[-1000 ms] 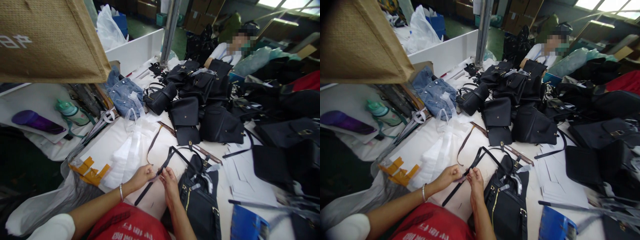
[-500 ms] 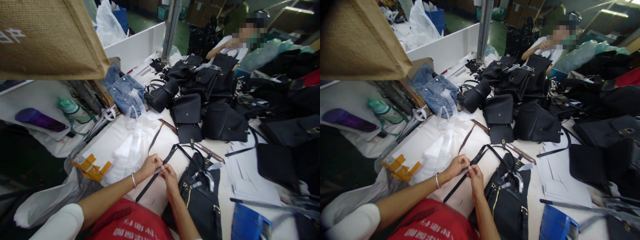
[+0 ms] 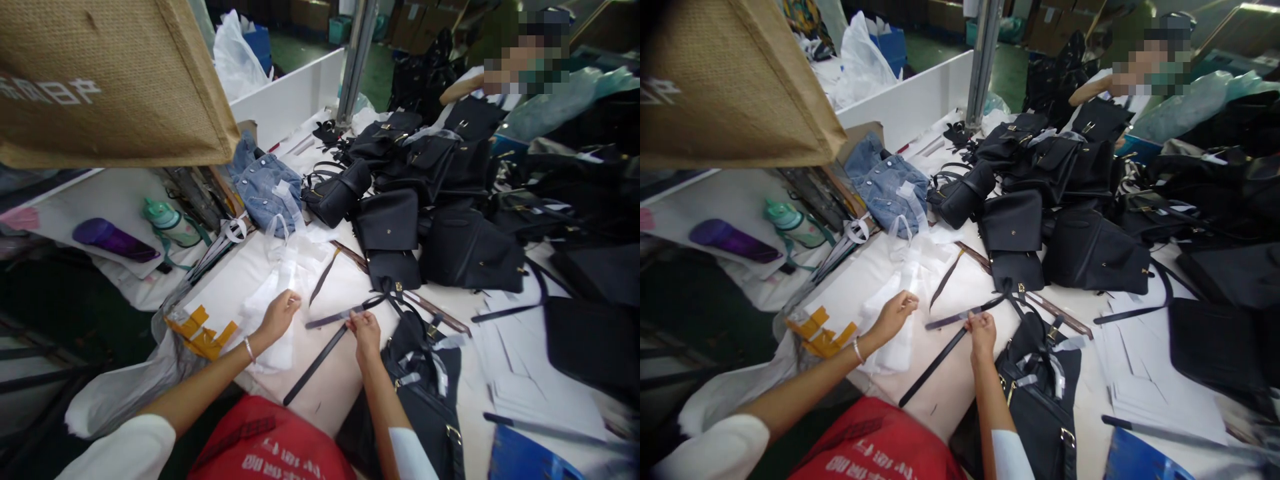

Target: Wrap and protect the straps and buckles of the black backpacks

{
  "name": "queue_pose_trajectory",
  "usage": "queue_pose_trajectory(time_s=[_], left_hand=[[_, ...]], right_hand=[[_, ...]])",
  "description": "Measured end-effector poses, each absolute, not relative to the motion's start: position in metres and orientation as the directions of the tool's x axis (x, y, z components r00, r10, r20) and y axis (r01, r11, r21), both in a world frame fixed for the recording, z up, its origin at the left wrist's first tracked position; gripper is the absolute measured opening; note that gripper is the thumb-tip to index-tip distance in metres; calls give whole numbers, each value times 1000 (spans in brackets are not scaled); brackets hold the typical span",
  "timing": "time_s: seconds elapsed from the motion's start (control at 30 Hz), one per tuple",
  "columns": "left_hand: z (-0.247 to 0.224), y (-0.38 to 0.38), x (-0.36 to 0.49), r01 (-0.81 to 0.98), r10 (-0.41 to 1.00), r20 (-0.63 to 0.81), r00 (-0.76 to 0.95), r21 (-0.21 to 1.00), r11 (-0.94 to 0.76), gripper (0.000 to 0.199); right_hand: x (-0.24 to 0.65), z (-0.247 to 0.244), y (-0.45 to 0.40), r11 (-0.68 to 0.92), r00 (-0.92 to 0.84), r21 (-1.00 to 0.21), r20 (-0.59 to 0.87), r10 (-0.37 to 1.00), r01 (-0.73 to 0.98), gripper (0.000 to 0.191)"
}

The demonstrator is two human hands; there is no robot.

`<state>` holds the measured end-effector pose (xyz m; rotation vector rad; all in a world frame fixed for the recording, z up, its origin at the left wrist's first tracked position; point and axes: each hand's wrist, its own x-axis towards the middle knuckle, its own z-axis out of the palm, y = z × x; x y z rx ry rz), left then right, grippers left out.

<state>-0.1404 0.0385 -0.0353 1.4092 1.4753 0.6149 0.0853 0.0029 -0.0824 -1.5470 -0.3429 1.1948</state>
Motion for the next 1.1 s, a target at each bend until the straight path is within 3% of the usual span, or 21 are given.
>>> queue_pose_trajectory(time_s=[0.1, 0.2, 0.27, 0.37, 0.5, 0.63, 0.73, 0.87, 0.97, 1.03, 1.1], left_hand=[[-40, 7, -191, 633, 947, -310, 82, 750, 191, 8], [-57, -27, -213, 785, 922, -383, 63, 590, 191, 14], [-68, -38, -214, 841, 904, -424, 53, 508, 189, 20], [-79, -36, -210, 869, 887, -459, 47, 457, 190, 19], [-82, -23, -214, 861, 867, -495, 58, 465, 208, 10], [-78, -23, -220, 805, 834, -545, 87, 531, 263, 22], [-72, -24, -218, 734, 811, -572, 122, 602, 314, 27], [-61, -21, -213, 612, 785, -585, 202, 702, 366, 34], [-54, -20, -211, 559, 789, -565, 241, 746, 362, 37], [-46, -20, -208, 561, 806, -548, 224, 749, 353, 35], [-31, -18, -201, 579, 882, -439, 173, 769, 269, 28]], right_hand=[[95, -84, -1, -341, 589, -884, -468, 659, -322, 56], [75, -78, -27, -425, 640, -905, -334, 692, -13, 48], [47, -75, -48, -467, 430, -837, -323, 843, 285, 29], [-1, -75, -68, -370, 20, -717, -446, 895, 590, 27], [-43, -74, -71, -252, -57, -607, -442, 895, 754, 26], [-56, -69, -63, -288, -46, -654, -443, 896, 699, 28], [-61, -70, -60, -384, -7, -742, -464, 886, 550, 42], [-65, -76, -59, -552, 53, -826, -549, 834, 118, 52], [-61, -75, -61, -603, -2, -785, -609, 793, -140, 38], [-55, -71, -64, -590, 0, -791, -598, 802, -163, 31], [-46, -63, -68, -531, 69, -842, -538, 840, -96, 30]])
